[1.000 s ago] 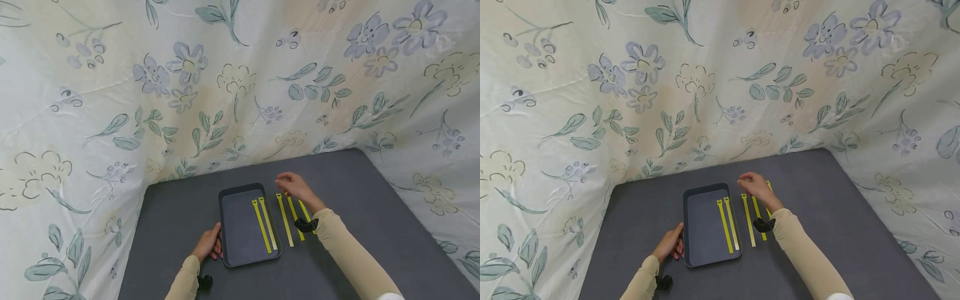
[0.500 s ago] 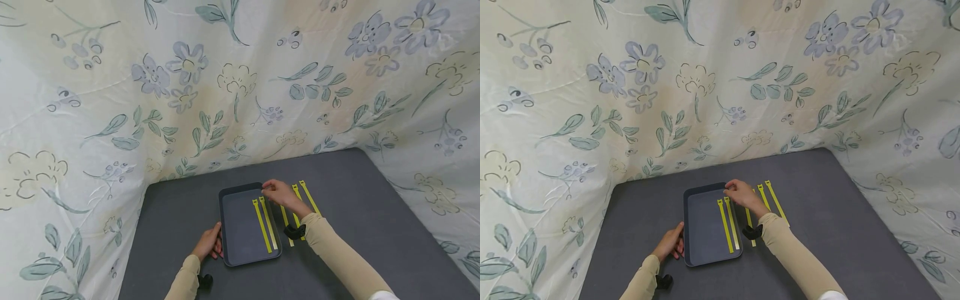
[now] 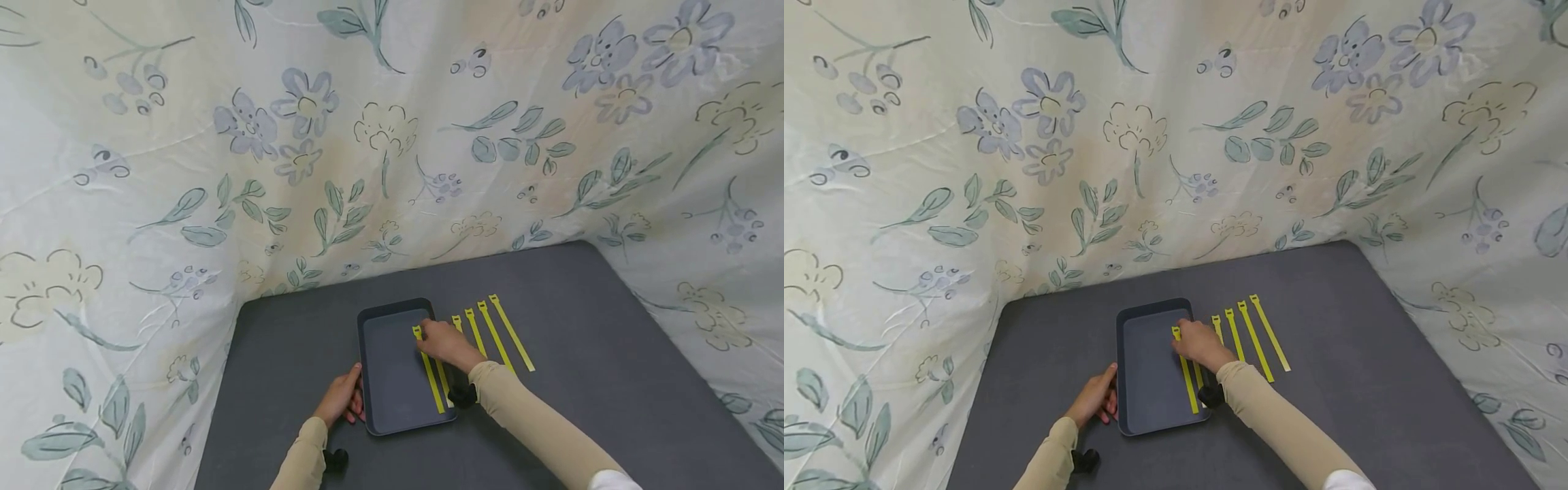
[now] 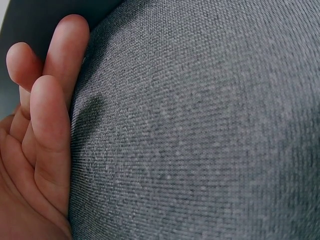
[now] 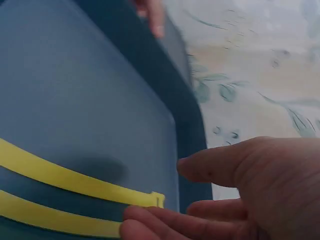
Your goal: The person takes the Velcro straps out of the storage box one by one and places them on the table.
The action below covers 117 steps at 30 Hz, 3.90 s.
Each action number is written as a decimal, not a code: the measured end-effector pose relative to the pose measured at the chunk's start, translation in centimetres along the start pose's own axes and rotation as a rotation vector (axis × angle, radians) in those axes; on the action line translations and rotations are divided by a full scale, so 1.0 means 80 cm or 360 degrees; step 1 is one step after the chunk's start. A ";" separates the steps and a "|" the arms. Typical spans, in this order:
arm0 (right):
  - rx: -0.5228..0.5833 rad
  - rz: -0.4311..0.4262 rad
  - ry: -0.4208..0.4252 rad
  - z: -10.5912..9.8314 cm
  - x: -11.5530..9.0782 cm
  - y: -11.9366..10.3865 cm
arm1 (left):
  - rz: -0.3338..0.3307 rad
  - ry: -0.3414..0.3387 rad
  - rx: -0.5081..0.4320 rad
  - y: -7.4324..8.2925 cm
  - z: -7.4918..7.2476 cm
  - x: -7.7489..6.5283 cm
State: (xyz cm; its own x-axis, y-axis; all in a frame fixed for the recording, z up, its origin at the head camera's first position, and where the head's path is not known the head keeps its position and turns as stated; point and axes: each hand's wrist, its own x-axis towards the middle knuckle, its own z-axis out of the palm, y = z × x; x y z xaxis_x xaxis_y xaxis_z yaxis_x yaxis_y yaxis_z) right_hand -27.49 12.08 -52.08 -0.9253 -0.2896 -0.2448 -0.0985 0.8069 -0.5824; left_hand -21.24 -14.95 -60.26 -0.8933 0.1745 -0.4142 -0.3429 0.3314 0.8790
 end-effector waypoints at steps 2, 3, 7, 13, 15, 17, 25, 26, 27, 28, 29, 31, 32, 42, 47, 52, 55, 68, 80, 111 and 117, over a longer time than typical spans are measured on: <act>-0.0145 -0.0007 0.0026 0.008 -0.001 -0.004 | -0.0002 -0.0003 -0.0002 -0.001 0.000 0.001; -0.0198 -0.0008 0.0039 0.012 -0.001 -0.006 | -0.0002 -0.0005 -0.0002 -0.001 -0.001 0.001; -0.0342 -0.0043 0.0083 0.026 0.001 -0.013 | 0.0003 -0.0012 -0.0004 0.000 -0.002 0.004; -0.0366 -0.0033 0.0103 0.045 0.006 -0.017 | -0.0003 -0.0004 -0.0006 0.000 -0.004 0.005; -0.0354 -0.0016 0.0097 0.051 0.006 -0.017 | -0.0008 -0.0005 -0.0003 0.000 -0.004 0.004; -0.0344 -0.0007 0.0098 0.055 0.006 -0.018 | -0.0014 -0.0008 0.0001 0.000 -0.004 0.003; -0.0290 0.0023 0.0134 0.060 0.008 -0.017 | -0.0007 -0.0022 -0.0012 0.001 -0.005 0.003; -0.0284 0.0017 0.0133 0.061 0.008 -0.017 | -0.0008 -0.0023 -0.0015 0.001 -0.005 0.002; -0.0277 0.0013 0.0135 0.061 0.008 -0.017 | -0.0006 -0.0026 -0.0016 0.001 -0.005 0.002; -0.0260 0.0017 0.0131 0.062 0.007 -0.017 | -0.0004 -0.0028 -0.0015 0.001 -0.005 0.002; -0.0239 0.0025 0.0125 0.062 0.007 -0.017 | -0.0004 -0.0029 -0.0015 0.001 -0.005 0.002; -0.0198 0.0057 0.0112 0.063 0.007 -0.017 | -0.0003 -0.0028 -0.0013 0.001 -0.005 0.002; -0.0181 0.0073 0.0109 0.064 0.007 -0.017 | -0.0004 -0.0027 -0.0012 0.001 -0.005 0.002; -0.0105 0.0112 0.0088 0.058 0.010 -0.019 | 0.0003 -0.0020 -0.0022 0.002 -0.007 0.002; -0.0069 0.0104 0.0049 0.053 0.012 -0.023 | 0.0014 -0.0001 -0.0025 0.003 -0.009 0.002; -0.0056 0.0094 0.0025 0.053 0.015 -0.027 | 0.0022 0.0012 -0.0026 0.006 -0.011 0.001; -0.0036 0.0094 0.0016 0.053 0.017 -0.026 | 0.0020 0.0023 -0.0028 0.007 -0.012 0.000; 0.0059 0.0061 0.0018 0.052 0.015 -0.020 | 0.0040 0.0021 -0.0050 0.006 -0.013 -0.003; 0.0045 -0.0022 0.0109 0.076 -0.012 -0.016 | 0.0024 -0.0014 -0.0089 -0.009 -0.001 -0.014; 0.0279 0.0040 0.0067 0.069 0.005 -0.005 | 0.0072 -0.0035 -0.0014 0.002 -0.009 -0.006; 0.0613 0.0018 -0.0021 0.066 0.006 -0.001 | 0.0056 -0.0022 -0.0034 -0.007 -0.008 -0.005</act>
State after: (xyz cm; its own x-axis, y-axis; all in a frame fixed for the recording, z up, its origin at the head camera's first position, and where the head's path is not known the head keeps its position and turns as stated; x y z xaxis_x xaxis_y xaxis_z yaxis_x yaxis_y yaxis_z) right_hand -26.01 9.15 -56.23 -0.9206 -0.2901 -0.2613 0.0590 0.5583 -0.8275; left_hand -20.87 -15.78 -60.41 -0.9008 0.1989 -0.3860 -0.3175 0.3047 0.8980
